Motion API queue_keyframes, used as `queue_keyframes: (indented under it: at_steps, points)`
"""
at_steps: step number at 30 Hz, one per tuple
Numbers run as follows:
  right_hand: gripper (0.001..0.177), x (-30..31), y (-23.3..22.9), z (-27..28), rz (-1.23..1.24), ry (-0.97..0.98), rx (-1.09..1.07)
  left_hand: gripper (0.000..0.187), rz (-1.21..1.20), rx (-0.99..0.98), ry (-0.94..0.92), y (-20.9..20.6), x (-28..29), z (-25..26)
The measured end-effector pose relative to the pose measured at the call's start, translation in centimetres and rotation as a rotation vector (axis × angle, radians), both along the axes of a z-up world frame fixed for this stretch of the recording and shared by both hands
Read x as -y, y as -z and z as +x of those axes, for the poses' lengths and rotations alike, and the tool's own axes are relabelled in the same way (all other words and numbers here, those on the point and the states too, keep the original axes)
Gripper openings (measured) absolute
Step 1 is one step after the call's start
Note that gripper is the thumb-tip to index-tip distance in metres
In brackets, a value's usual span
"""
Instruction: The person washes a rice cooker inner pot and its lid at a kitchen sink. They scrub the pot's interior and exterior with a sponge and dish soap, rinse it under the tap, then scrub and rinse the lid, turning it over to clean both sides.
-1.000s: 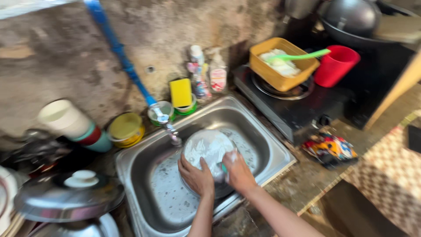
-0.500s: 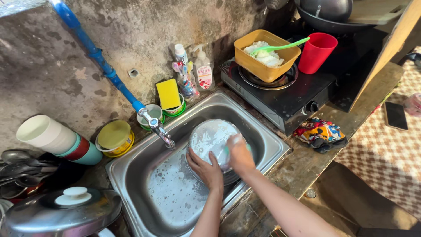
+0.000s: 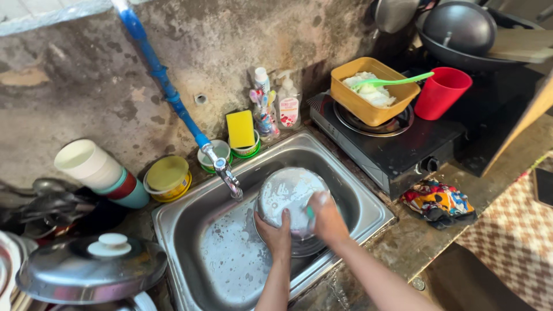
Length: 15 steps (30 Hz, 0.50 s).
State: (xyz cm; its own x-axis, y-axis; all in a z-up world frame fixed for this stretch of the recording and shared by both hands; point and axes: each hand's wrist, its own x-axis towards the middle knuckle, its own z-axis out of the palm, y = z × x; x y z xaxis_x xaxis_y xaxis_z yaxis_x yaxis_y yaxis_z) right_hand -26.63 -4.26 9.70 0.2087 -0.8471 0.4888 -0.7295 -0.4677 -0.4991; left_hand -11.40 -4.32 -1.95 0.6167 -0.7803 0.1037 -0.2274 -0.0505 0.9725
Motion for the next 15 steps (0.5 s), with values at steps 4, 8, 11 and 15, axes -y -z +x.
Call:
queue_keyframes:
  at_steps: [4,8,11,15]
  points:
    - [0.035,-0.3,-0.5,0.7,0.032,0.077,0.006,0.106,0.027,-0.012,0.011,0.3,-0.2,0.3]
    - [0.020,0.4,-1.1,0.4,0.037,-0.075,-0.008,0.105,0.018,-0.057,0.011,-0.5,0.2,0.5]
    - [0.033,2.3,-1.2,-0.3,-0.125,0.201,0.012,0.102,0.090,-0.082,0.038,-0.8,-1.0,0.8]
    - [0.024,5.3,-2.1,-0.9,0.424,0.259,0.125,0.095,0.138,-0.085,-0.043,-2.6,-1.7,0.7]
